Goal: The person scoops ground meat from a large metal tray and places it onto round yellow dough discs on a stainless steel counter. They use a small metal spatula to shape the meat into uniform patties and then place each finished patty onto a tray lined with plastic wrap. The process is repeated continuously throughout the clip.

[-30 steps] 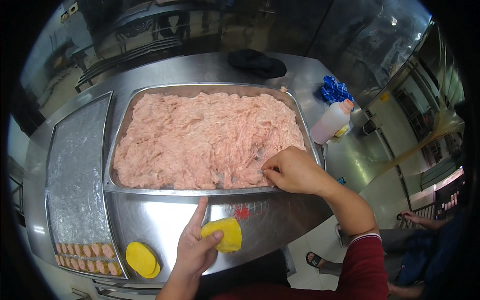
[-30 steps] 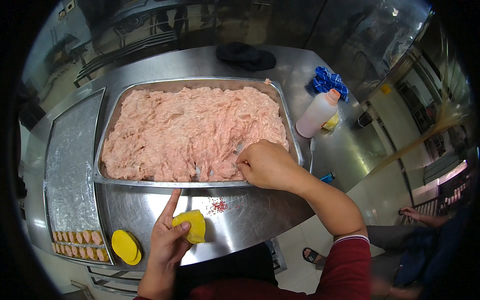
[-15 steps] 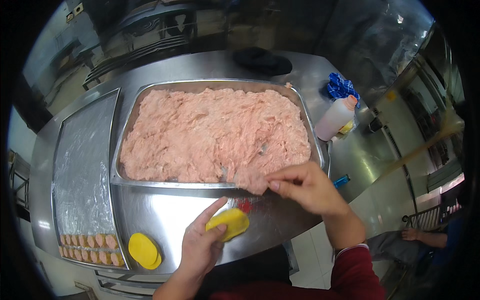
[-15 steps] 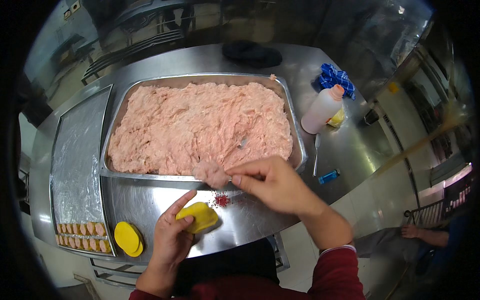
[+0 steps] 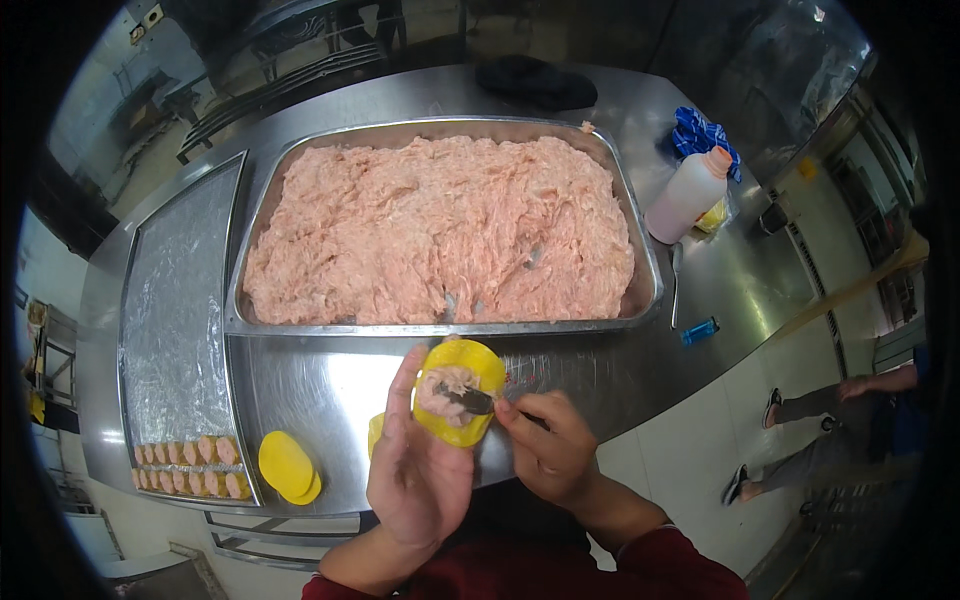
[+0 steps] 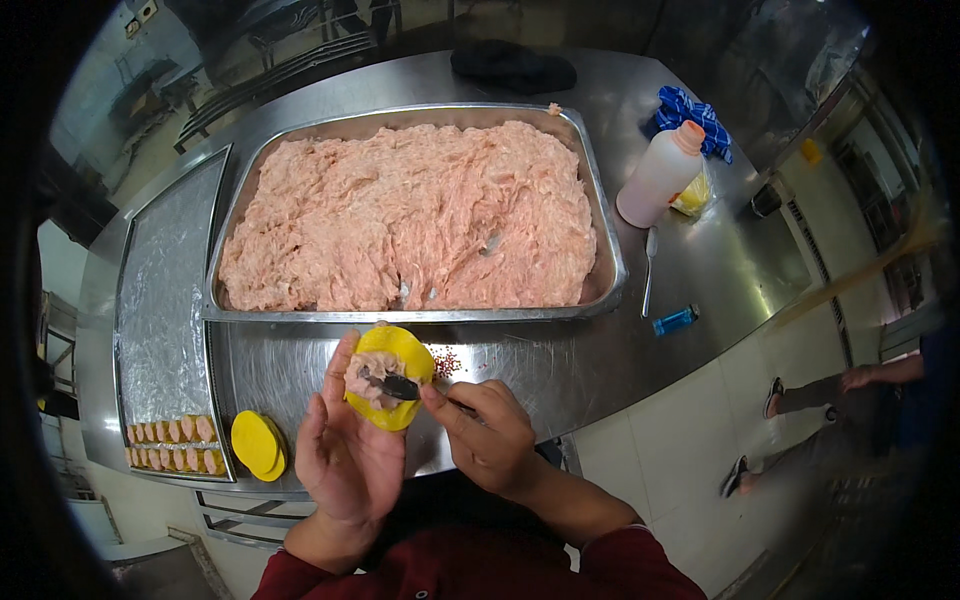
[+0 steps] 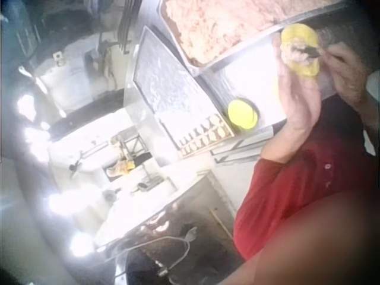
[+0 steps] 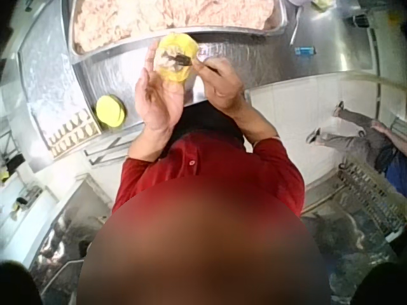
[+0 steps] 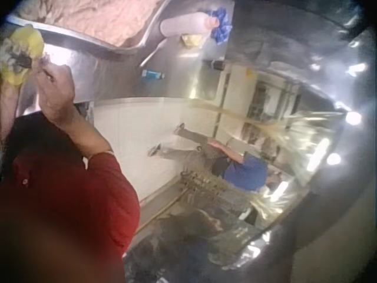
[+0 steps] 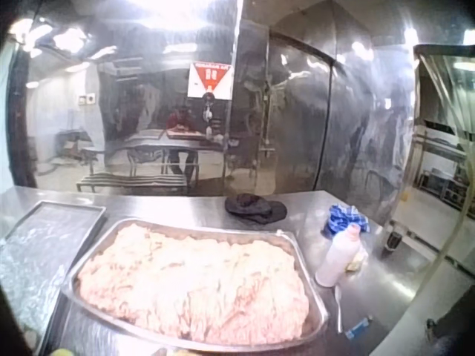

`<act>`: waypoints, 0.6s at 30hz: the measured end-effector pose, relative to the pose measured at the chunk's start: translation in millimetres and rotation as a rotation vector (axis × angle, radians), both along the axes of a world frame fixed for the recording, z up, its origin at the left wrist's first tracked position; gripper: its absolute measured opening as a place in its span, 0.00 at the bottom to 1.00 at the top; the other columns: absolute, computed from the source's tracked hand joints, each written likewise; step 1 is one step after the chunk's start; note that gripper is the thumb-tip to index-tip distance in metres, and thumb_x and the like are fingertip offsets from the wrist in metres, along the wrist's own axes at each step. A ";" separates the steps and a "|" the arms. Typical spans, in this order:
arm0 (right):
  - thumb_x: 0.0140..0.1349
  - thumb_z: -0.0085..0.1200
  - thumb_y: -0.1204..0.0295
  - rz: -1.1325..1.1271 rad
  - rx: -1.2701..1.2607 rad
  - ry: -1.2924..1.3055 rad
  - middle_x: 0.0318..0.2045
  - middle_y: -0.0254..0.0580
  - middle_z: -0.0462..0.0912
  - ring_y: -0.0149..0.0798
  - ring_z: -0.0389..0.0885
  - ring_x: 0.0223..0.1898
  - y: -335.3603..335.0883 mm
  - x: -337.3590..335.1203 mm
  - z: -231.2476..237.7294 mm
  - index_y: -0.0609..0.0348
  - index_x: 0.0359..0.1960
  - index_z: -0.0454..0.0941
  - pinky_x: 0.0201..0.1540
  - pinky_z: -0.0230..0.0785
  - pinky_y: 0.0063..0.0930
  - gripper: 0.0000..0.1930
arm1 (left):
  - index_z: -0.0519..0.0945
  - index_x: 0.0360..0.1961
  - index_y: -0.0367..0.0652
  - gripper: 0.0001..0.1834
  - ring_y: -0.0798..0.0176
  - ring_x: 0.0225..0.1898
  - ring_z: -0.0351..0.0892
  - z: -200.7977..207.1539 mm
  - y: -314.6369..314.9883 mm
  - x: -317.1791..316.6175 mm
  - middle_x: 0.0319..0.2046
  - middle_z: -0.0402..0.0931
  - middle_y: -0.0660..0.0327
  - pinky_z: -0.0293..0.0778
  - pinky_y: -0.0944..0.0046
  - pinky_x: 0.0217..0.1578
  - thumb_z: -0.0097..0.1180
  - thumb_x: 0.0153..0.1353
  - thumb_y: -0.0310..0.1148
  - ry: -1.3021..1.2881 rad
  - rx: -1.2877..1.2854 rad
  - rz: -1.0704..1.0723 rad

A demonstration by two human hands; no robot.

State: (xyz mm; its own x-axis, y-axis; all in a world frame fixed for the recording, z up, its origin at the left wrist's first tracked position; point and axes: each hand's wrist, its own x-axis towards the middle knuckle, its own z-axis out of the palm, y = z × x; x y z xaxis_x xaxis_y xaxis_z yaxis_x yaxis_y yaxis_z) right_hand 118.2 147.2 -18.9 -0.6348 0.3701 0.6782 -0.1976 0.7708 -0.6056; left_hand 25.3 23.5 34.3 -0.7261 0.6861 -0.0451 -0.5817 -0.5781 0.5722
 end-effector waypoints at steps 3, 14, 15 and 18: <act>0.54 0.62 0.91 -0.002 0.008 -0.067 0.36 0.43 0.82 0.41 0.78 0.30 0.1 1.4 -4.7 0.62 0.50 0.88 0.33 0.72 0.30 0.21 | 0.43 0.81 0.39 0.48 0.43 0.76 0.59 -2.9 4.9 -0.2 0.77 0.52 0.44 0.54 0.44 0.76 0.52 0.71 0.50 0.060 -0.044 0.048; 0.56 0.63 0.87 0.133 -0.140 -0.089 0.33 0.39 0.81 0.37 0.79 0.29 29.9 19.8 28.6 0.56 0.52 0.89 0.33 0.73 0.30 0.22 | 0.50 0.80 0.40 0.53 0.50 0.68 0.74 -10.4 -22.4 -23.7 0.72 0.64 0.46 0.70 0.56 0.67 0.68 0.57 0.22 0.698 -0.488 -0.020; 0.55 0.63 0.87 0.171 -0.113 -0.108 0.33 0.38 0.81 0.37 0.78 0.29 31.6 22.5 33.1 0.55 0.53 0.89 0.33 0.72 0.30 0.23 | 0.58 0.75 0.39 0.47 0.53 0.63 0.78 -11.8 -25.1 -26.6 0.66 0.70 0.49 0.73 0.58 0.63 0.69 0.56 0.23 0.734 -0.548 -0.083; 0.55 0.66 0.85 0.275 0.061 -0.124 0.34 0.37 0.81 0.34 0.77 0.27 31.7 22.1 37.7 0.55 0.47 0.90 0.29 0.69 0.27 0.18 | 0.83 0.48 0.38 0.20 0.63 0.40 0.87 -16.4 -34.6 -32.2 0.40 0.86 0.60 0.80 0.63 0.43 0.73 0.55 0.28 0.960 -0.696 -0.209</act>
State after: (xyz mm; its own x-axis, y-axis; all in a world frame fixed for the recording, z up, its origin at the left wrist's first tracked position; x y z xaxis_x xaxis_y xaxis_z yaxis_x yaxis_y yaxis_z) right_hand 140.3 178.8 18.8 -0.7849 0.1337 0.6051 -0.3318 0.7340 -0.5926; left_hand -6.9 -11.1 17.9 -0.5443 0.8377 0.0456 0.2065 0.0811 0.9751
